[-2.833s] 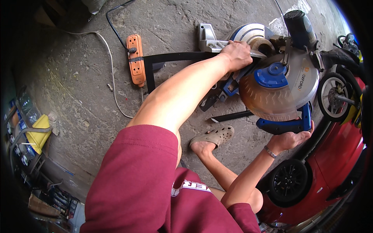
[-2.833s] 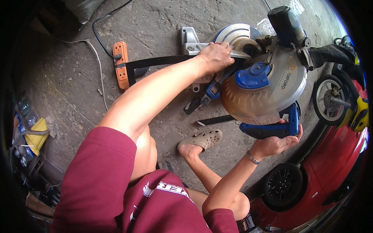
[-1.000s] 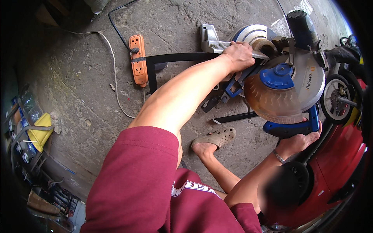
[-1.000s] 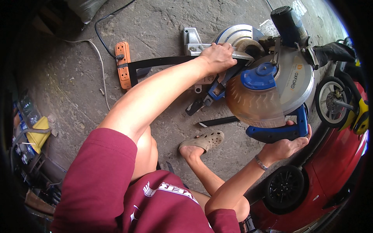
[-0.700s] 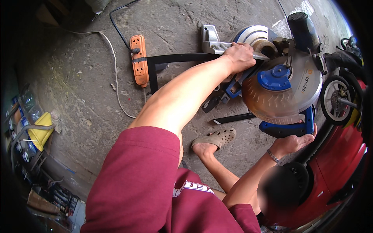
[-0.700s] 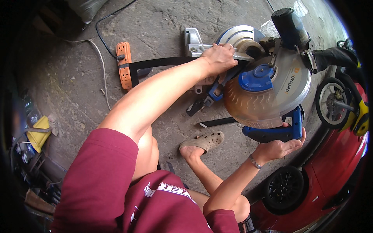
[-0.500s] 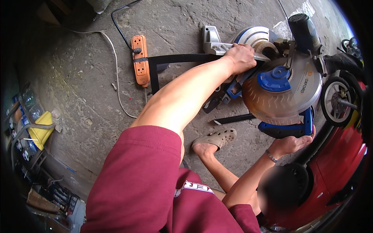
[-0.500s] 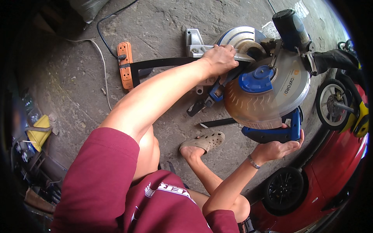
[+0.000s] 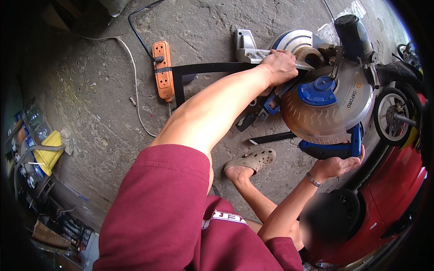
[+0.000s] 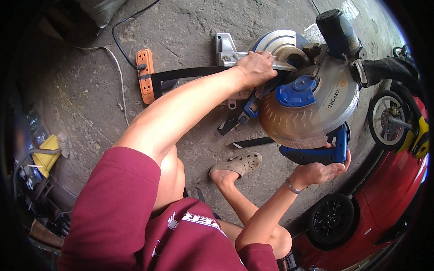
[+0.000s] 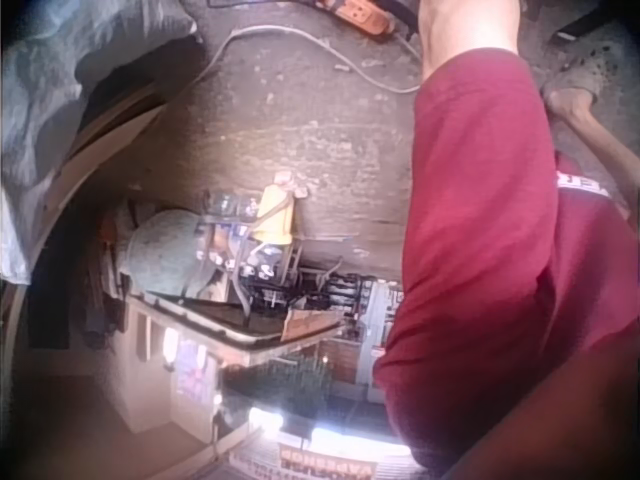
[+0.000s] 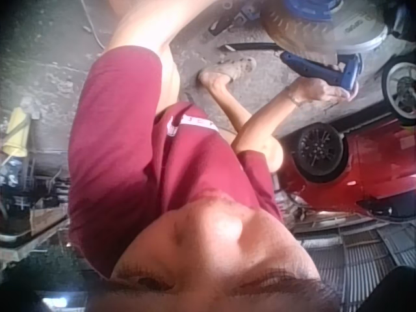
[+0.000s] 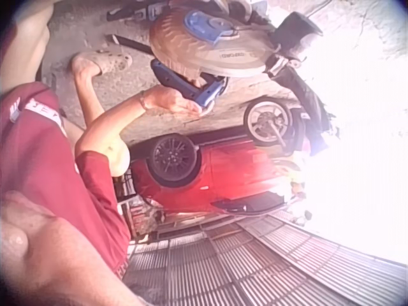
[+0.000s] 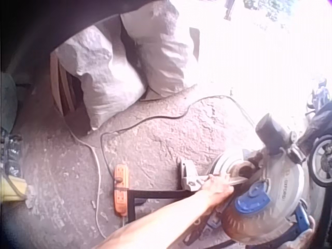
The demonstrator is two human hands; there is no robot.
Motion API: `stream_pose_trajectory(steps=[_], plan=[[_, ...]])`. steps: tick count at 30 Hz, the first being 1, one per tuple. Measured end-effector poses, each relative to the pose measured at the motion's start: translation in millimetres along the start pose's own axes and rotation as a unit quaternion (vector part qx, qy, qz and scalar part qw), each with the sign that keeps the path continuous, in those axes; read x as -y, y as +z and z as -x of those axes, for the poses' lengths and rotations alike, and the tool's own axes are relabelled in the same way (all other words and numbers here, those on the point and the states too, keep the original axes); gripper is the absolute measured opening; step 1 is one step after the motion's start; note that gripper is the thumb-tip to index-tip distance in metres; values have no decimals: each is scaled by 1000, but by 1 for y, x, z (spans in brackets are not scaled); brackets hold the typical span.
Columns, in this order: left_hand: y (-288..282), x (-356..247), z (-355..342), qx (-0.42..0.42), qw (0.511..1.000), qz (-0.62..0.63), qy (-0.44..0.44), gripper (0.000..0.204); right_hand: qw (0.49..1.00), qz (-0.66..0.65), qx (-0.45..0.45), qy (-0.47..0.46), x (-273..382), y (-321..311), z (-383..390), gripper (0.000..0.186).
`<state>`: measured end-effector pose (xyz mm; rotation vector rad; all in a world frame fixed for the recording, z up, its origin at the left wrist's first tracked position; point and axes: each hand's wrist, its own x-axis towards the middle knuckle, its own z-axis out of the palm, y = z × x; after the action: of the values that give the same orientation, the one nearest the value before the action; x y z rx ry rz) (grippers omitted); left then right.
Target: The person sits on the floor and uses a miter saw to cut several black plastic molding pieces. They position each piece, lower the saw to cut, then lift the saw and remove the cut piece. The person also unplugs the saw and moves a power strip before resuming cutting.
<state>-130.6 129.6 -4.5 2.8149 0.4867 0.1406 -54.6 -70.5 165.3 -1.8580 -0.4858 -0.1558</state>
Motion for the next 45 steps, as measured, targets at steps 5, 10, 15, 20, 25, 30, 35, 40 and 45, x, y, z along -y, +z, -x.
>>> stream_pose_trajectory(steps=[5,10,15,20,25,30,35,40,45], plan=[[0,0,1,-3,1000,10,-4,15,1000,-6,-5,-4,-1,1,3,51],[-2,0,1,8,1000,9,-3,16,1000,13,-14,-8,-2,3,7,50],[0,0,1,8,1000,9,-6,16,999,24,-20,-17,-6,3,11,49],[1,0,0,9,1000,3,-5,16,999,31,-17,-24,-8,4,14,49],[-3,0,0,17,1000,2,3,16,1000,-6,-10,-4,-11,5,18,49],[2,4,0,9,1000,14,-1,15,1000,-3,-7,-11,-19,6,26,49],[-3,1,-1,6,1000,20,9,16,998,-32,-35,-30,-52,4,49,50],[23,13,1,-11,997,78,-11,21,997,-70,32,-19,-45,0,38,48],[3,6,-2,-11,998,56,25,20,986,-124,99,57,6,-21,-46,41]])
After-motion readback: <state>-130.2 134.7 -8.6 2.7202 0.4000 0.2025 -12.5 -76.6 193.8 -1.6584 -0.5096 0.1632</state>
